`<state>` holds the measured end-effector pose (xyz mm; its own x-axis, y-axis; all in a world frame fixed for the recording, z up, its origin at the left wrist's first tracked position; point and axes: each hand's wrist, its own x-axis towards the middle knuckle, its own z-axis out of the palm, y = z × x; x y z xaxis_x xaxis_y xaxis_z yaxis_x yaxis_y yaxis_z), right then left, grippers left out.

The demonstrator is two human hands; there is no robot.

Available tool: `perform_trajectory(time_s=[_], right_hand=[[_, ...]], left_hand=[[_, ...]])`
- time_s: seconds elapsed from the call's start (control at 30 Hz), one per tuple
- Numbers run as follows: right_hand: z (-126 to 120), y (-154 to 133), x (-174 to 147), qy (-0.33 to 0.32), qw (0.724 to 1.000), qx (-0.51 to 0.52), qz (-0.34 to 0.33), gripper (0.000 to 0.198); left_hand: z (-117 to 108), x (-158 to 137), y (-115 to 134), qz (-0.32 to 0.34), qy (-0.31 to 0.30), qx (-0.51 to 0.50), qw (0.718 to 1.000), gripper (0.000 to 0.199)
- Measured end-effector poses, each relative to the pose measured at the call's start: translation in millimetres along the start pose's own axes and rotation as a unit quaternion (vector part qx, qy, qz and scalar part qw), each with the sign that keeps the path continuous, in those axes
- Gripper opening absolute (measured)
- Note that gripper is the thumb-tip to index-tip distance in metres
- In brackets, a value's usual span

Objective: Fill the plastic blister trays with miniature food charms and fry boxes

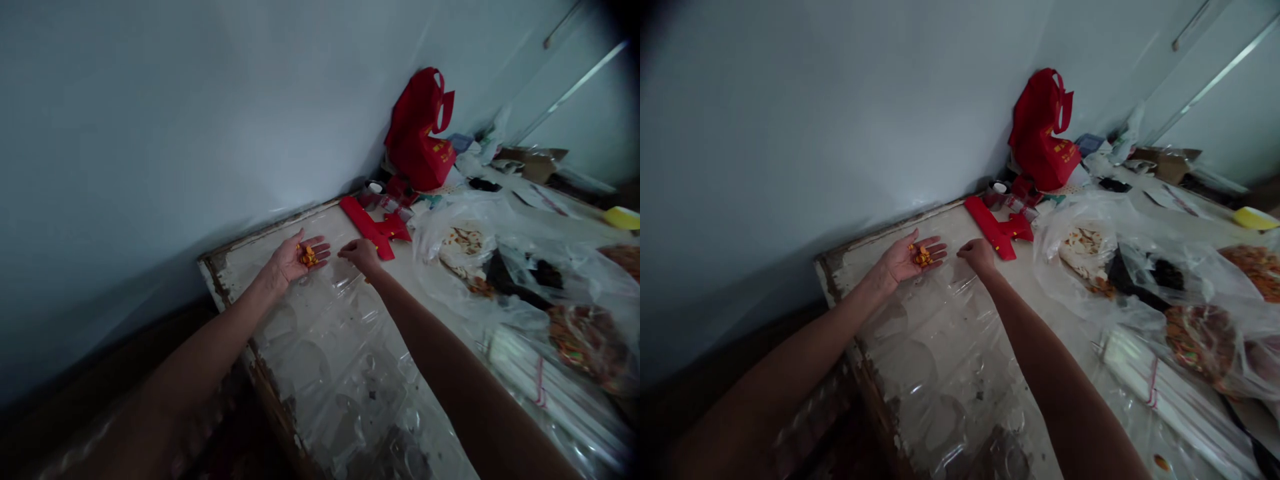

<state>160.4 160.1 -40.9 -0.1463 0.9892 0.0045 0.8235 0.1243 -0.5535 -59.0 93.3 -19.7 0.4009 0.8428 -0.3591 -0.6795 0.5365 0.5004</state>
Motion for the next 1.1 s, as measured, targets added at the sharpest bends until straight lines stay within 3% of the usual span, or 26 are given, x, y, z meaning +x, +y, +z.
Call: perform_trajectory(time_s=[0.13, 0.3, 0.37, 0.43, 0.57, 0.73, 0.83, 1.0, 1.1], right_hand=[[-12.1, -9.1, 9.2, -0.007, 0.999, 0.031, 0.033, 0.026], [-12.6, -61.5, -17.9, 0.02, 0.982, 0.144, -0.118, 0.019], [-7.8, -81.9, -31.7, 0.01, 0.979, 0.12, -0.166, 0.017], [-3.5, -94.5, -40.3, 0.006, 0.98, 0.102, -0.169, 0.021], [-0.7, -98.1, -45.0, -0.009, 0.98, 0.151, -0.127, 0.017], [-9.5, -85.7, -41.5, -0.051, 0.949, 0.235, -0.204, 0.021], [-21.5, -71.3, -24.4, -0.033, 0.935, 0.323, -0.139, 0.027], [-32.0, -36.4, 28.1, 0.034, 0.932, 0.361, 0.017, 0.032], [-24.4, -20.1, 51.2, 0.05, 0.938, 0.34, 0.04, 0.034]], left_hand=[[-3.9, -2.7, 1.1, -0.022, -0.01, 0.014, 1.0, 0.066], [-0.8, -2.8, -6.6, -0.049, -0.014, -0.019, 0.999, 0.079], [4.6, -2.3, -11.3, -0.032, -0.023, -0.031, 0.999, 0.074], [10.9, -2.2, -15.4, -0.018, -0.031, -0.03, 0.999, 0.07], [21.0, -1.1, -22.5, -0.038, -0.039, -0.035, 0.998, 0.074], [25.9, 2.5, -29.8, -0.056, -0.039, -0.068, 0.995, 0.084], [22.5, -5.1, -26.4, -0.063, -0.017, -0.084, 0.994, 0.091], [-0.1, -43.2, -8.1, -0.035, 0.01, -0.041, 0.998, 0.048], [-18.9, -58.7, 2.9, 0.0, 0.021, -0.041, 0.999, 0.04]])
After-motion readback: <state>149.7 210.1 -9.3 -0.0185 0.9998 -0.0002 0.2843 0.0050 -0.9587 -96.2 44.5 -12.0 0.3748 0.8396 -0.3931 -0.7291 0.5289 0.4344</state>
